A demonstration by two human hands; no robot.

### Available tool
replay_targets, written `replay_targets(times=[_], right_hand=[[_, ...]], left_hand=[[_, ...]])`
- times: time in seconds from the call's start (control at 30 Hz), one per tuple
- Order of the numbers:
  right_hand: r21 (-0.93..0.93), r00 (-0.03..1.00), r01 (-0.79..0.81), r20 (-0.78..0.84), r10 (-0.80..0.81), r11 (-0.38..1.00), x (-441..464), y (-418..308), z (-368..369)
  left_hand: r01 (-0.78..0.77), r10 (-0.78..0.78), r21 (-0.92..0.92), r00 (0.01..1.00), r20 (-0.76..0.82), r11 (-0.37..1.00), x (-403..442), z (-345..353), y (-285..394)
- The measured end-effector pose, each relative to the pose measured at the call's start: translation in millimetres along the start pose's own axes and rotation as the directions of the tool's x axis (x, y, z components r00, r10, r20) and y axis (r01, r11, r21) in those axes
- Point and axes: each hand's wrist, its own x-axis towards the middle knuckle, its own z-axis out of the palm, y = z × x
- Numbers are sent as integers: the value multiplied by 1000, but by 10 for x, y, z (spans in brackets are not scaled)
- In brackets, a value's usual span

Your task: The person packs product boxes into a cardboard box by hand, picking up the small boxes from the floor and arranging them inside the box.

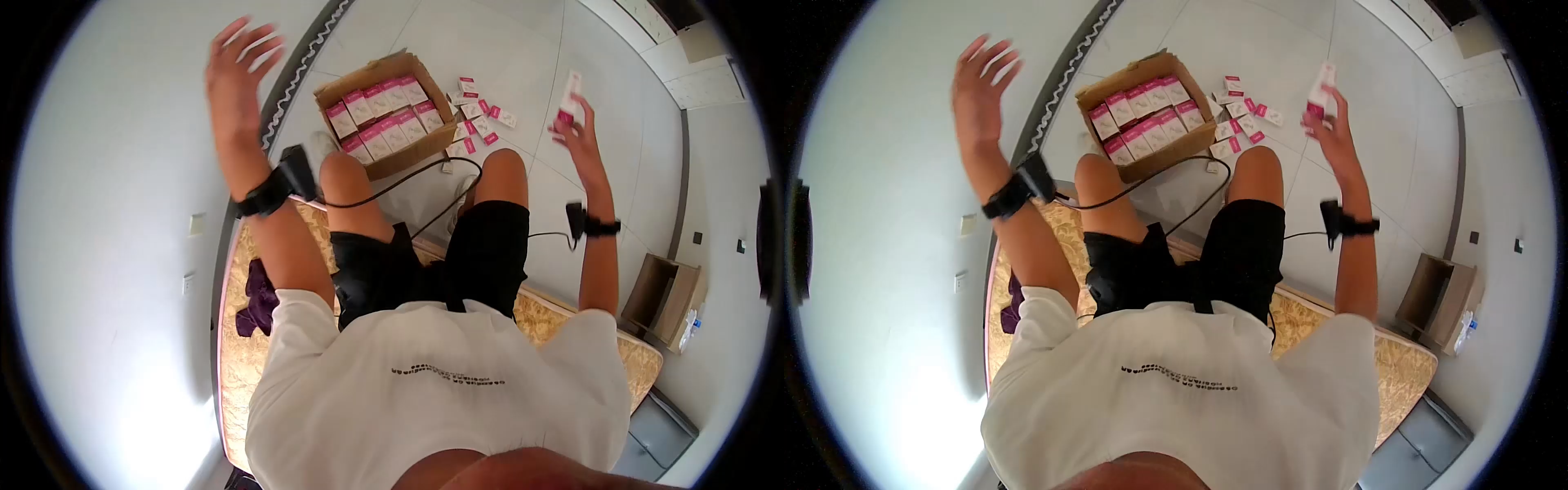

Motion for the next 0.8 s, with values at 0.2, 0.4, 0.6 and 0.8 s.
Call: replay_targets(times=[0.2, 0.4, 0.6, 0.8], right_hand=[[75, 994, -101, -23, 103, 992, -1186, -25, 25], [93, 985, -105, 146, 91, 990, -965, 91, 425], [-148, 863, 152, 502, -58, 977, 152, 359, 1385], [-445, 593, 323, 783, 188, 835, 1519, 786, 2621]], left_hand=[[100, -185, -361, 960, -209, 927, -617, -1152, -177], [696, -499, 368, 707, -501, 616, -1298, -2184, -2656], [-78, 94, 975, 991, 99, -210, -2025, -1653, -3219], [134, 12, 988, 991, -134, -79, -1907, -1366, -2910]])
